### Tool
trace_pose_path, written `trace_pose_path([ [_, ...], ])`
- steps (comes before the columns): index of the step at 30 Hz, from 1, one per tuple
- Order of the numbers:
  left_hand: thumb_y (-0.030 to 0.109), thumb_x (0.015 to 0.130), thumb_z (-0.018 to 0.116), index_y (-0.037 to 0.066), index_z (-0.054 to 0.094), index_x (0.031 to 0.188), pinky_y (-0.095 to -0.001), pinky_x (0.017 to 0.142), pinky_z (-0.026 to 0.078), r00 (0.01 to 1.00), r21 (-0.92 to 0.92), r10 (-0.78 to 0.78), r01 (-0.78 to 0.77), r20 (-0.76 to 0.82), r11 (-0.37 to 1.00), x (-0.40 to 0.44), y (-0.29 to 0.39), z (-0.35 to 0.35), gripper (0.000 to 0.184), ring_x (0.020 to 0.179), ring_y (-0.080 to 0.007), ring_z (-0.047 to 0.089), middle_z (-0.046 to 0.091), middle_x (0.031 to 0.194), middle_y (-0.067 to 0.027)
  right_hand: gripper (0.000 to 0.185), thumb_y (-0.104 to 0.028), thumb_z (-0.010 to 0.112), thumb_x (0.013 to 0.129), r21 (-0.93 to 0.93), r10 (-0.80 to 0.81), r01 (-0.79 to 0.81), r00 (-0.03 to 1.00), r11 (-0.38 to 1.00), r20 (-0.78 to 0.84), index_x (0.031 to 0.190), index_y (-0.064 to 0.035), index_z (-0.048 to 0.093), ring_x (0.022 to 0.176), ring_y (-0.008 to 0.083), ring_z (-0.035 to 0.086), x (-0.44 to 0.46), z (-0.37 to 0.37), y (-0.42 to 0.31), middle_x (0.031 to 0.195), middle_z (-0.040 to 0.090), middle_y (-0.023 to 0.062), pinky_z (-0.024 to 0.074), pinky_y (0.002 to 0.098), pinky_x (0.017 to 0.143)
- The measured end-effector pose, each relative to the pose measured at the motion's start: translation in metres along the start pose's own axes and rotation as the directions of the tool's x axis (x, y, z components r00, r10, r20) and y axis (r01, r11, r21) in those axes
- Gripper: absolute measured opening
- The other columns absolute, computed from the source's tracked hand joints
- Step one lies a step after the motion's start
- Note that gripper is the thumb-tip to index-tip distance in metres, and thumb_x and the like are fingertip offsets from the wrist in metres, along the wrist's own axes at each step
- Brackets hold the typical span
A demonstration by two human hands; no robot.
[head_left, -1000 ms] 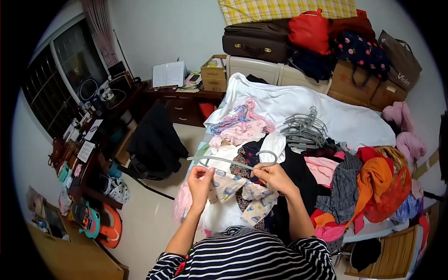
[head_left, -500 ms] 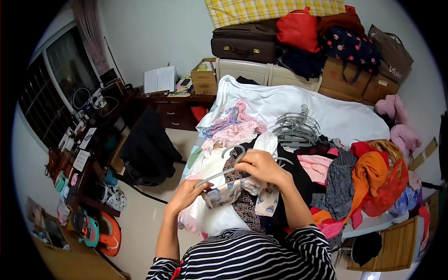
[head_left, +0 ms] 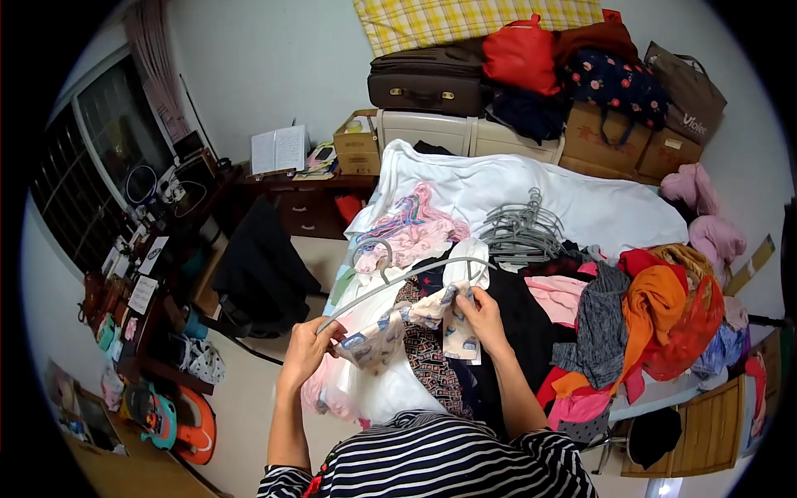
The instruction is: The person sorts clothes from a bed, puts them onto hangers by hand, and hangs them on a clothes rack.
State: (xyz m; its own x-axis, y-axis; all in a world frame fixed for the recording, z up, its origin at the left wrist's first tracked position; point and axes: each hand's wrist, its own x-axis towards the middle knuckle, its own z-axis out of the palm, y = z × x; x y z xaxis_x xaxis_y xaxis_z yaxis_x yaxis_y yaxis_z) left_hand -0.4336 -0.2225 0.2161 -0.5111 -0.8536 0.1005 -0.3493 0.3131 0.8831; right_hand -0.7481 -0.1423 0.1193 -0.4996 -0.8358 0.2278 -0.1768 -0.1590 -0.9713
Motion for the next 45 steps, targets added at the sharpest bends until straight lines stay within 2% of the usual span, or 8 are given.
trace_pose_path([
  [7,0.013,0.093,0.05,-0.008,0.061,0.082,-0.027,0.048,0.048,0.998,-0.081,-0.021,0.015,-0.065,0.997,-0.003,-0.001,-0.003,0.026,0.05,-0.0142,0.058,0.062,0.064,-0.0109,0.026,-0.023,0.047,0.097,0.531,0.152,-0.222,0.973,0.817,0.174,0.098,-0.001,0.061,0.076,0.0073,0.059,-0.007,-0.007,-0.018,0.09,0.065,0.0021,0.0454,0.0208,0.069],
  [11,0.012,0.093,0.05,-0.007,0.061,0.082,-0.0261,0.047,0.048,0.997,-0.079,-0.014,0.007,-0.082,0.997,-0.007,0.003,-0.007,0.025,0.05,-0.0136,0.058,0.061,0.064,-0.0108,0.024,-0.022,0.051,0.096,0.348,0.118,-0.153,0.986,0.925,0.121,0.091,-0.0012,0.061,0.069,0.004,0.052,-0.005,-0.01,-0.012,0.078,0.06,-0.0017,0.0417,0.02,0.063],
  [13,0.012,0.092,0.05,-0.006,0.061,0.081,-0.0256,0.047,0.047,0.994,-0.015,0.013,-0.014,-0.107,1.0,-0.009,0.005,-0.009,0.024,0.05,-0.013,0.057,0.061,0.064,-0.0104,0.023,-0.021,0.056,0.092,-0.15,-0.047,0.044,0.999,0.988,-0.022,0.083,0.0,0.06,0.062,0.0028,0.044,-0.004,-0.011,-0.007,0.069,0.053,-0.0034,0.0373,0.0207,0.056],
  [23,0.012,0.093,0.049,-0.006,0.061,0.081,-0.0254,0.046,0.047,0.99,-0.085,0.015,-0.027,-0.143,0.996,-0.018,0.005,-0.018,0.025,0.05,-0.0131,0.057,0.061,0.065,-0.0101,0.017,-0.014,0.056,0.092,0.334,0.185,-0.195,0.981,0.922,0.062,0.082,-0.0009,0.057,0.062,0.0018,0.044,-0.019,-0.005,-0.019,0.07,0.053,-0.0052,0.0356,0.0195,0.055],
  [27,0.011,0.093,0.048,-0.006,0.061,0.081,-0.0252,0.047,0.047,0.993,-0.06,0.017,-0.025,-0.116,0.998,-0.021,0.008,-0.022,0.024,0.05,-0.0125,0.057,0.061,0.064,-0.0098,0.013,-0.012,0.056,0.09,-0.156,0.017,-0.014,1.0,0.988,0.014,0.087,0.0004,0.058,0.062,0.0039,0.046,-0.017,-0.009,-0.008,0.068,0.053,-0.0023,0.0388,0.0209,0.058],
  [31,0.01,0.092,0.049,-0.006,0.061,0.082,-0.025,0.048,0.048,0.996,-0.026,0.02,-0.022,-0.083,0.999,-0.028,0.009,-0.025,0.022,0.051,-0.0123,0.057,0.062,0.064,-0.009,0.023,-0.006,0.062,0.082,-0.247,-0.395,0.33,0.87,0.911,-0.295,0.103,0.0005,0.055,0.084,0.0192,0.053,-0.025,0.001,-0.044,0.096,0.056,0.0103,0.0427,0.0296,0.077],
  [39,0.006,0.089,0.049,-0.004,0.062,0.081,-0.0246,0.049,0.048,0.994,-0.041,0.076,-0.08,-0.082,0.996,-0.042,0.009,-0.035,0.018,0.052,-0.012,0.058,0.063,0.064,-0.0086,0.051,-0.006,0.064,0.077,-0.339,-0.496,0.402,0.827,0.85,-0.264,0.124,-0.0021,0.043,0.112,0.0246,0.043,-0.034,0.007,-0.08,0.121,0.045,0.0131,0.0353,0.0339,0.096],
  [45,-0.001,0.083,0.047,-0.003,0.063,0.082,-0.0248,0.048,0.049,0.988,0.037,0.107,-0.104,-0.11,0.994,-0.061,-0.002,-0.053,0.016,0.052,-0.0125,0.059,0.063,0.063,-0.0089,0.012,-0.009,0.066,0.081,-0.051,-0.144,0.152,0.98,0.987,0.138,0.085,0.0009,0.06,0.064,0.0052,0.054,-0.042,-0.011,-0.078,0.067,0.059,-0.0004,0.0414,0.0209,0.058],
])
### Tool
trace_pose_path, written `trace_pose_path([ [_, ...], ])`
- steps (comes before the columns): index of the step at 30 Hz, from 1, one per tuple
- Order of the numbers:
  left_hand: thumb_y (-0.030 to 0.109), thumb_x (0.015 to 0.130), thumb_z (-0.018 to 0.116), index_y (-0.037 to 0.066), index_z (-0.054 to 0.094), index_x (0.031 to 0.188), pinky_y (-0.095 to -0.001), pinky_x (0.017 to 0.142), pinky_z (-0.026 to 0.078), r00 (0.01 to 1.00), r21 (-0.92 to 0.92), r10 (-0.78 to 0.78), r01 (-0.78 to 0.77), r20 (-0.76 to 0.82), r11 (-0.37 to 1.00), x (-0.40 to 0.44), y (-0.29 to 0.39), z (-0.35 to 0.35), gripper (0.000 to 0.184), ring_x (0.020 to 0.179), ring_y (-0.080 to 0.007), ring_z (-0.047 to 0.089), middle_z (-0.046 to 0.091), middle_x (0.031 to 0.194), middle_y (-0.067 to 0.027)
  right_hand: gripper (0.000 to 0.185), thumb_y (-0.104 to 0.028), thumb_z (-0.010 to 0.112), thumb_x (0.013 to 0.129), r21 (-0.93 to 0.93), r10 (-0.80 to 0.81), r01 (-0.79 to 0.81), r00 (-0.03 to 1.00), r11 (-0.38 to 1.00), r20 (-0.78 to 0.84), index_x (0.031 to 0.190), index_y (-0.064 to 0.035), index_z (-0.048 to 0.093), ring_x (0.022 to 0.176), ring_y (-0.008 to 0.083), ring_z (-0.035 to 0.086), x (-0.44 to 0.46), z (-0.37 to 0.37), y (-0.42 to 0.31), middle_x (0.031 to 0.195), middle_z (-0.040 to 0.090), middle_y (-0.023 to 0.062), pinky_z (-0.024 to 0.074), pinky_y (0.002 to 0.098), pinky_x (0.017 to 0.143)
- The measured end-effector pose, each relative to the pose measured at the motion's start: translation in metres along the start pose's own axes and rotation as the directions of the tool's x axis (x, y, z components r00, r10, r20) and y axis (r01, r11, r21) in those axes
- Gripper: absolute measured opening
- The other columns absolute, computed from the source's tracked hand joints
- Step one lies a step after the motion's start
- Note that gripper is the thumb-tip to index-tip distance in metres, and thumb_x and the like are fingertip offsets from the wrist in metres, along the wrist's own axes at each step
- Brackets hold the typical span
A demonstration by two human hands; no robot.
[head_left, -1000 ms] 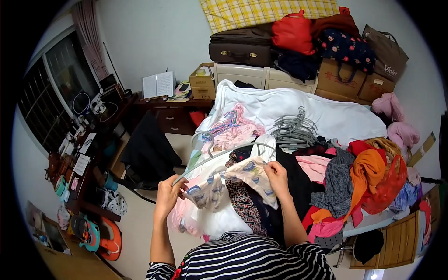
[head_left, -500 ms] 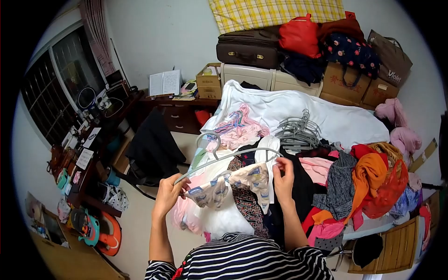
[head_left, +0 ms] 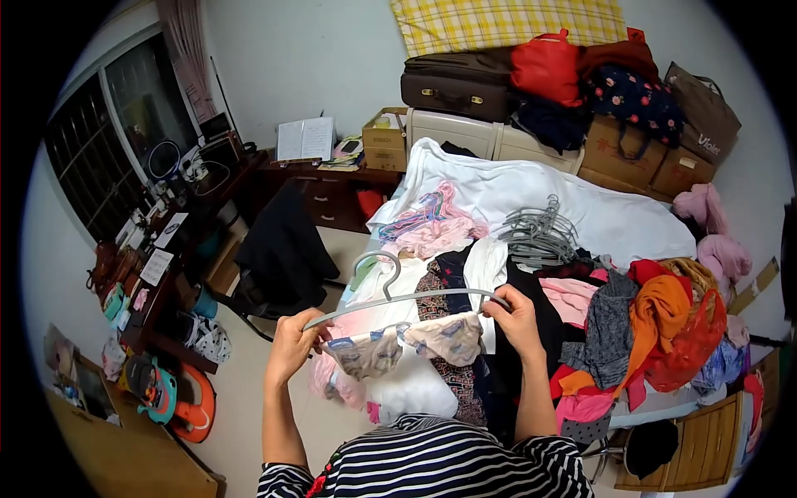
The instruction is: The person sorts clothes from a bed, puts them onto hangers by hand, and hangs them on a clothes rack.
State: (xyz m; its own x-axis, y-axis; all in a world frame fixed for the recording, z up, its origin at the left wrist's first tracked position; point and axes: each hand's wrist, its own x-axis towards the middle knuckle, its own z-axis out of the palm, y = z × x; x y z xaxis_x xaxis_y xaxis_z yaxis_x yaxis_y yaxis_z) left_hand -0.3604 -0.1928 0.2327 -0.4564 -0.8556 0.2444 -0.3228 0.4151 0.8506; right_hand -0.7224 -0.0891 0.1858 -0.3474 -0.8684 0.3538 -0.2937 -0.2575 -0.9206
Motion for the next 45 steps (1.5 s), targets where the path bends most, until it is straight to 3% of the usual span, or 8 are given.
trace_pose_path([
  [14,0.002,0.083,0.058,-0.001,0.063,0.076,-0.0199,0.043,0.04,0.964,0.084,0.008,0.015,-0.266,0.996,-0.048,0.002,-0.03,0.009,0.048,-0.0062,0.052,0.054,0.053,-0.0017,0.028,-0.027,0.054,0.094,0.314,-0.039,-0.112,0.898,0.943,0.439,0.089,-0.0001,0.06,0.077,0.0103,0.057,-0.006,0.039,-0.021,0.082,0.063,0.0038,0.0442,0.025,0.073],
  [22,0.013,0.067,0.076,0.004,0.059,0.113,-0.0325,0.093,0.041,0.675,0.475,0.284,0.112,-0.681,0.873,-0.101,0.021,-0.012,0.05,0.111,-0.0227,0.051,0.056,0.114,-0.0108,0.026,-0.021,0.054,0.093,0.348,-0.097,-0.09,0.869,0.933,0.486,0.081,0.0006,0.061,0.073,0.0102,0.056,0.021,0.063,-0.008,0.078,0.061,0.004,0.0436,0.0238,0.068],
  [24,0.017,0.071,0.076,0.004,0.045,0.129,-0.0346,0.101,0.035,0.644,0.409,0.212,0.172,-0.735,0.896,-0.12,-0.006,0.0,0.067,0.121,-0.0248,0.042,0.046,0.128,-0.013,0.033,-0.031,0.054,0.094,0.337,-0.132,-0.031,0.883,0.941,0.451,0.081,-0.0009,0.057,0.071,0.013,0.059,0.023,0.07,-0.004,0.076,0.063,0.0075,0.0457,0.0256,0.068],
  [26,0.022,0.078,0.073,0.002,0.034,0.136,-0.0359,0.103,0.032,0.384,-0.147,-0.129,-0.018,-0.914,0.989,-0.131,-0.027,0.022,0.072,0.121,-0.0251,0.042,0.045,0.128,-0.0138,0.033,-0.031,0.053,0.094,0.404,-0.14,-0.069,0.874,0.912,0.465,0.081,-0.0005,0.057,0.072,0.013,0.059,0.021,0.074,-0.006,0.077,0.063,0.0073,0.0457,0.0255,0.068],
  [30,0.029,0.085,0.067,0.003,0.024,0.142,-0.0353,0.105,0.03,0.608,-0.477,-0.367,-0.024,-0.705,0.878,-0.153,-0.029,0.045,0.077,0.124,-0.0213,0.039,0.037,0.139,-0.0143,0.032,-0.03,0.053,0.094,0.446,-0.176,-0.091,0.835,0.89,0.522,0.083,0.0002,0.058,0.072,0.0131,0.059,0.017,0.084,0.0,0.078,0.063,0.0074,0.0458,0.0253,0.069],
  [34,0.03,0.088,0.063,0.001,0.036,0.137,-0.0332,0.102,0.033,0.708,-0.424,-0.274,-0.039,-0.651,0.905,-0.165,0.001,0.044,0.063,0.118,-0.0171,0.046,0.049,0.13,-0.0119,0.032,-0.029,0.052,0.095,0.479,-0.239,-0.095,0.773,0.873,0.588,0.085,0.0009,0.059,0.072,0.0126,0.059,0.01,0.101,-0.015,0.078,0.063,0.0075,0.0457,0.0246,0.069],
  [39,0.026,0.094,0.055,0.006,0.057,0.09,-0.0227,0.067,0.045,0.518,-0.432,-0.33,-0.085,-0.789,0.898,-0.196,-0.013,0.037,0.02,0.071,-0.006,0.056,0.062,0.08,0.0012,0.034,-0.031,0.052,0.095,0.505,-0.284,-0.105,0.722,0.856,0.631,0.084,0.0006,0.058,0.069,0.0116,0.059,-0.006,0.126,-0.037,0.077,0.064,0.0072,0.0459,0.0238,0.066],
  [45,0.029,0.097,0.05,0.005,0.056,0.091,-0.021,0.066,0.045,0.446,-0.436,-0.327,-0.167,-0.833,0.884,-0.243,-0.009,0.013,0.025,0.072,-0.0056,0.056,0.062,0.082,0.0004,0.026,-0.022,0.048,0.095,0.522,-0.303,-0.202,0.623,0.829,0.722,0.086,-0.0002,0.058,0.07,0.0145,0.062,-0.035,0.169,-0.059,0.083,0.067,0.0132,0.0497,0.0267,0.066],
])
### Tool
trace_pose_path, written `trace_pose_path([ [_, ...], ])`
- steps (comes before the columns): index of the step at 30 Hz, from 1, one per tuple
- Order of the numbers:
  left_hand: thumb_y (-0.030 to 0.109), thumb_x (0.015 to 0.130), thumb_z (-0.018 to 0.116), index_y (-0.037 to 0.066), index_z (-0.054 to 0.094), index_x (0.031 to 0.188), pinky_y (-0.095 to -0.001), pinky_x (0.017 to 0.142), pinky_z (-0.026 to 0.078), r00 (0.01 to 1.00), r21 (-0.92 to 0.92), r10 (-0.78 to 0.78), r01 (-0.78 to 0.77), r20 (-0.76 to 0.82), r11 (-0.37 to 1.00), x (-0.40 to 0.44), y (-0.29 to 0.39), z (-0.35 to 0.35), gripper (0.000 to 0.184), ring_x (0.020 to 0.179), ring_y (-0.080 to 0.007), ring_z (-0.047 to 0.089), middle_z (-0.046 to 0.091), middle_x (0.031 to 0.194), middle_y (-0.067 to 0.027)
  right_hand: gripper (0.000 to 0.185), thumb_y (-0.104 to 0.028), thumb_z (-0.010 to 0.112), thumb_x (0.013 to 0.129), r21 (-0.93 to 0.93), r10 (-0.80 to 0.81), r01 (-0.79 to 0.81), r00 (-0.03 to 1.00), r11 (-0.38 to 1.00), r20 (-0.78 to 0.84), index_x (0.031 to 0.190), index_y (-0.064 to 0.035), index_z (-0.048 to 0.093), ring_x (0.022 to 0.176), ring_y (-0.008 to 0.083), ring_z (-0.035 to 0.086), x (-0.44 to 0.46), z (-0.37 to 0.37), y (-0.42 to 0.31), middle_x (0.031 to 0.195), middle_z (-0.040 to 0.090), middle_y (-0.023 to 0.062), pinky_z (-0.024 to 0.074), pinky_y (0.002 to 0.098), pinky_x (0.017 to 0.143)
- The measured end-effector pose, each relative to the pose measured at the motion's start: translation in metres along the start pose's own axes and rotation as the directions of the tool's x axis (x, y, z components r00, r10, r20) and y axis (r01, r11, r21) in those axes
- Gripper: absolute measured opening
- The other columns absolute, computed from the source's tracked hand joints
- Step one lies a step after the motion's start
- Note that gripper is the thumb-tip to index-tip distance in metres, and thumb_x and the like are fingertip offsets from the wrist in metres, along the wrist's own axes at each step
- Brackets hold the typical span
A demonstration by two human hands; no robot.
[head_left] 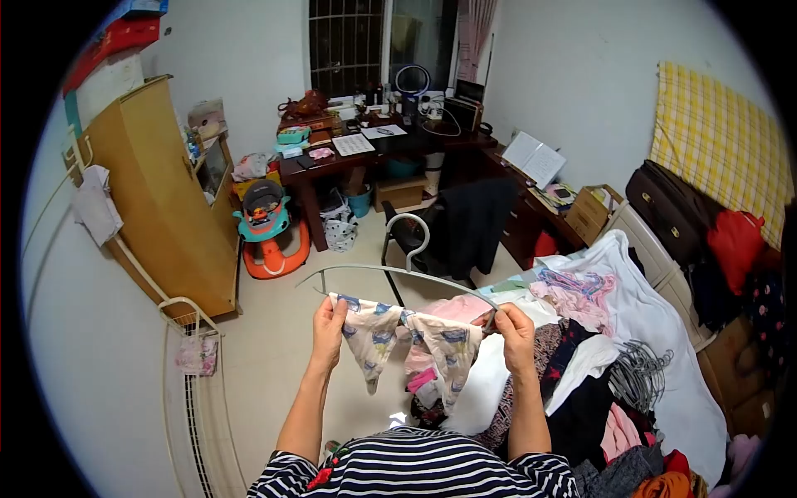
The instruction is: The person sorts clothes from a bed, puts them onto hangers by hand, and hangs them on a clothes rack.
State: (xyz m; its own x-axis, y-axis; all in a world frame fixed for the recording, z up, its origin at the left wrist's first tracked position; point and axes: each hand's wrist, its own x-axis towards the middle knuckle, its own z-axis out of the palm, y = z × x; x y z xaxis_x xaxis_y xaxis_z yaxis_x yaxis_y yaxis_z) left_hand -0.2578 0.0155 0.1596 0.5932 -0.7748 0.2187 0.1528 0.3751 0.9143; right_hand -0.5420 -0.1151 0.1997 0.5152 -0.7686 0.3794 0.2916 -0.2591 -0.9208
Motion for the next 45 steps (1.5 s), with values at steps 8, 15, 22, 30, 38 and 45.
trace_pose_path([
  [8,0.031,0.099,0.044,0.005,0.056,0.09,-0.0211,0.065,0.044,0.99,0.13,0.085,-0.07,-0.115,0.989,0.003,0.043,-0.143,0.03,0.07,-0.0053,0.054,0.061,0.08,0.0,0.025,-0.024,0.049,0.095,0.126,0.024,-0.036,0.995,0.991,0.093,0.087,-0.0019,0.058,0.07,0.0144,0.063,0.035,0.134,0.03,0.082,0.067,0.0121,0.0504,0.0273,0.065],
  [15,0.028,0.099,0.044,0.006,0.055,0.088,-0.0192,0.061,0.041,0.931,0.175,0.163,-0.11,-0.327,0.978,-0.016,0.09,-0.265,0.027,0.067,-0.0032,0.05,0.059,0.077,0.0025,0.024,-0.023,0.05,0.094,0.193,0.027,-0.077,0.969,0.978,0.247,0.088,-0.002,0.059,0.07,0.0127,0.061,0.064,0.271,0.06,0.081,0.067,0.0108,0.0491,0.0265,0.066],
  [22,0.019,0.096,0.05,0.004,0.052,0.105,-0.0211,0.072,0.042,0.825,0.376,0.349,-0.181,-0.445,0.909,-0.04,0.133,-0.367,0.018,0.084,-0.0065,0.053,0.059,0.095,-0.0009,0.024,-0.021,0.05,0.094,0.298,0.02,-0.155,0.912,0.942,0.41,0.089,0.0,0.059,0.07,0.0116,0.058,0.096,0.397,0.083,0.085,0.067,0.0115,0.0484,0.0257,0.066],
  [30,0.017,0.09,0.057,0.0,0.023,0.14,-0.0416,0.11,0.019,0.583,0.766,0.647,-0.065,-0.492,0.64,-0.043,0.157,-0.402,0.063,0.133,-0.0306,0.025,0.022,0.143,-0.0183,0.023,-0.02,0.048,0.095,0.352,-0.06,-0.156,0.844,0.923,0.533,0.091,-0.0002,0.058,0.069,0.011,0.057,0.149,0.509,0.105,0.085,0.066,0.0103,0.0482,0.0255,0.066],
  [38,0.023,0.087,0.058,0.002,0.014,0.144,-0.0446,0.111,0.016,0.624,0.943,0.72,0.089,-0.304,0.321,0.027,0.197,-0.445,0.075,0.138,-0.0357,0.013,0.009,0.149,-0.0201,0.021,-0.017,0.046,0.096,0.369,-0.072,-0.22,0.771,0.903,0.633,0.089,-0.0014,0.057,0.067,0.0094,0.056,0.221,0.641,0.124,0.081,0.065,0.0076,0.0474,0.024,0.063],
  [45,0.024,0.088,0.056,-0.001,0.013,0.144,-0.0467,0.111,0.013,0.675,0.96,0.685,0.148,-0.273,0.237,0.107,0.223,-0.492,0.075,0.139,-0.0379,0.007,0.003,0.15,-0.0224,0.023,-0.021,0.046,0.097,0.448,-0.206,-0.205,0.673,0.87,0.71,0.088,-0.0027,0.058,0.066,0.0076,0.056,0.298,0.749,0.132,0.082,0.065,0.0067,0.0476,0.0228,0.062],
])
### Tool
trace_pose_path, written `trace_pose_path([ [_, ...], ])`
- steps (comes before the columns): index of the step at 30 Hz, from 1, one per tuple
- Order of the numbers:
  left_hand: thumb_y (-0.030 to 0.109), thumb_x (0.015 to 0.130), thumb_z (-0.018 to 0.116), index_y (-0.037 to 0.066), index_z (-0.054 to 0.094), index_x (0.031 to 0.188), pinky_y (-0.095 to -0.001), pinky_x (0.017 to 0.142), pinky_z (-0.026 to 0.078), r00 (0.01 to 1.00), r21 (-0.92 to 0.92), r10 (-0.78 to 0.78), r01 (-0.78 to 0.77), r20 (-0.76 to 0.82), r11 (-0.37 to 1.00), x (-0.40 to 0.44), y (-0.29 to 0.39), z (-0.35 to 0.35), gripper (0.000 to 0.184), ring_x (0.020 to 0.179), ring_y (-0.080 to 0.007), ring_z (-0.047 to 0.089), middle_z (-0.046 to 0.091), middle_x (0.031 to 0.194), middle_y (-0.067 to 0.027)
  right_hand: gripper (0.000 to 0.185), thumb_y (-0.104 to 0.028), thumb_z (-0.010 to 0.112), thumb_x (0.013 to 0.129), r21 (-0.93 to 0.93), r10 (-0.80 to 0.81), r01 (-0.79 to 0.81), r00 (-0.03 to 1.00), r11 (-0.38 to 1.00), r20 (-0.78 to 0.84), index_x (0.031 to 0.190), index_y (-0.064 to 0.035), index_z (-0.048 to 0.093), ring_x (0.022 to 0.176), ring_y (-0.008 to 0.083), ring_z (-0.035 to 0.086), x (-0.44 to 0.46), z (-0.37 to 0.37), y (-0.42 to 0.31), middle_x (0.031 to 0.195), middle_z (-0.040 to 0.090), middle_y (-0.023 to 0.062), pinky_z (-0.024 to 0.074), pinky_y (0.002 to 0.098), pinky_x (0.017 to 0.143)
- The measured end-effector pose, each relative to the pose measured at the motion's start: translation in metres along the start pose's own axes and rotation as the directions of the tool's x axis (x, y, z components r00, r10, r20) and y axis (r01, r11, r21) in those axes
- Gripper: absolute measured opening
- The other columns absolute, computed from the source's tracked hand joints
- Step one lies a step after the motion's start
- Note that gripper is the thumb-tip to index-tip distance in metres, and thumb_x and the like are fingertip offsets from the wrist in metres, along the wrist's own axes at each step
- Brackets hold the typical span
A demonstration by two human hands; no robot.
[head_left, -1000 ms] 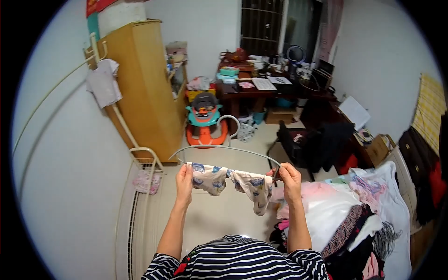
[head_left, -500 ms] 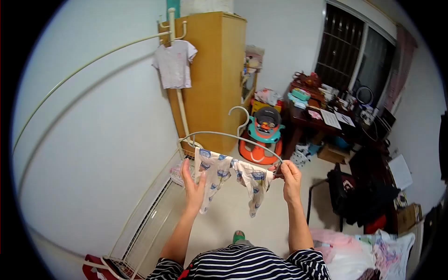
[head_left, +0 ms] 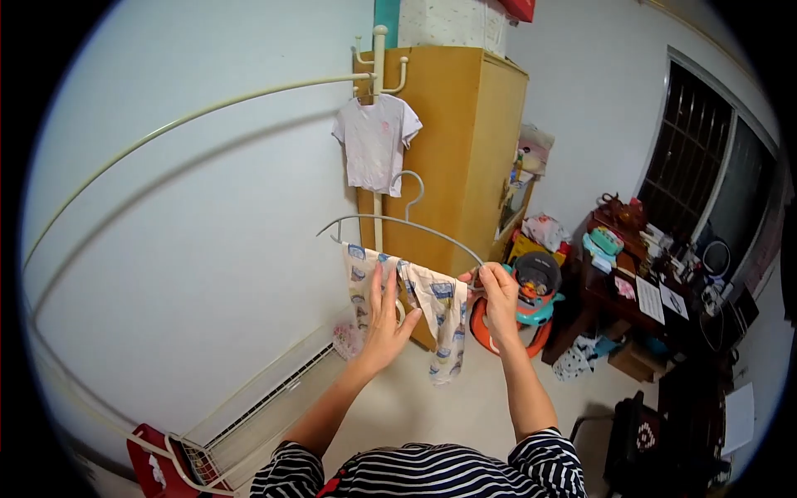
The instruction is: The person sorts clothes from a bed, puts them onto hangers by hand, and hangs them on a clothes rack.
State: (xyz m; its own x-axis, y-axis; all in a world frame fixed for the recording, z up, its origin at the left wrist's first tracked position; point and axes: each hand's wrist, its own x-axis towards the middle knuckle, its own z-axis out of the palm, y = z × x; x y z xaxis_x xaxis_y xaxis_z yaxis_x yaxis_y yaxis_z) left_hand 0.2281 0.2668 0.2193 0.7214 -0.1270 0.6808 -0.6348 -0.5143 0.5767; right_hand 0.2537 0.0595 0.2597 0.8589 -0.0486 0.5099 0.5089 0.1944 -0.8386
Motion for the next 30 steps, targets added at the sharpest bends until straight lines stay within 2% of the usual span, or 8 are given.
trace_pose_path([
  [4,0.025,0.088,0.058,0.0,0.013,0.145,-0.048,0.111,0.013,1.0,0.045,0.018,-0.017,-0.015,0.999,0.032,-0.019,0.012,0.076,0.138,-0.0407,0.007,0.002,0.149,-0.0239,0.023,-0.022,0.047,0.097,-0.007,-0.001,0.001,0.999,1.0,0.033,0.09,-0.0031,0.057,0.066,0.0078,0.056,0.053,0.008,0.016,0.082,0.065,0.0059,0.048,0.022,0.061],
  [11,0.024,0.088,0.057,-0.002,0.017,0.143,-0.0489,0.11,0.014,0.991,0.163,0.122,-0.111,-0.056,0.98,0.107,-0.069,0.001,0.073,0.136,-0.0435,0.01,0.007,0.148,-0.0268,0.023,-0.023,0.045,0.097,0.009,-0.007,0.006,0.997,1.0,0.078,0.089,-0.0043,0.057,0.062,0.0069,0.054,0.149,0.046,0.048,0.082,0.065,0.0055,0.0471,0.0217,0.059],
  [14,0.025,0.089,0.055,-0.002,0.016,0.143,-0.0477,0.11,0.014,0.989,0.193,0.144,-0.133,-0.043,0.972,0.146,-0.097,-0.008,0.072,0.138,-0.0412,0.009,0.004,0.149,-0.026,0.024,-0.023,0.045,0.097,0.017,-0.017,0.016,0.998,1.0,0.067,0.089,-0.0043,0.057,0.062,0.0068,0.054,0.187,0.069,0.058,0.081,0.065,0.0052,0.0471,0.0219,0.059],
  [23,0.022,0.089,0.055,-0.003,0.017,0.143,-0.0482,0.11,0.014,0.942,0.192,0.323,-0.301,-0.092,0.934,0.272,-0.181,-0.037,0.07,0.138,-0.042,0.009,0.004,0.149,-0.0267,0.024,-0.023,0.047,0.096,-0.01,-0.106,0.106,0.994,0.994,-0.002,0.087,-0.0038,0.058,0.06,0.0074,0.055,0.313,0.142,0.087,0.079,0.065,0.0051,0.0478,0.0221,0.056],
  [26,0.023,0.09,0.054,-0.003,0.017,0.143,-0.0483,0.111,0.013,0.934,0.125,0.349,-0.338,-0.078,0.933,0.307,-0.204,-0.049,0.07,0.138,-0.0424,0.008,0.005,0.148,-0.0272,0.025,-0.023,0.047,0.095,0.004,-0.139,0.139,0.99,0.99,-0.029,0.085,-0.0034,0.058,0.059,0.0077,0.055,0.355,0.164,0.097,0.078,0.064,0.0049,0.048,0.022,0.055],
  [30,0.026,0.091,0.052,-0.004,0.016,0.143,-0.0482,0.111,0.011,0.931,0.137,0.362,-0.352,-0.05,0.926,0.336,-0.226,-0.061,0.069,0.138,-0.0423,0.007,0.004,0.148,-0.0274,0.026,-0.024,0.046,0.095,-0.015,-0.19,0.19,0.979,0.982,-0.076,0.085,-0.0029,0.058,0.061,0.0079,0.055,0.392,0.185,0.103,0.079,0.064,0.0053,0.0482,0.0226,0.056],
])
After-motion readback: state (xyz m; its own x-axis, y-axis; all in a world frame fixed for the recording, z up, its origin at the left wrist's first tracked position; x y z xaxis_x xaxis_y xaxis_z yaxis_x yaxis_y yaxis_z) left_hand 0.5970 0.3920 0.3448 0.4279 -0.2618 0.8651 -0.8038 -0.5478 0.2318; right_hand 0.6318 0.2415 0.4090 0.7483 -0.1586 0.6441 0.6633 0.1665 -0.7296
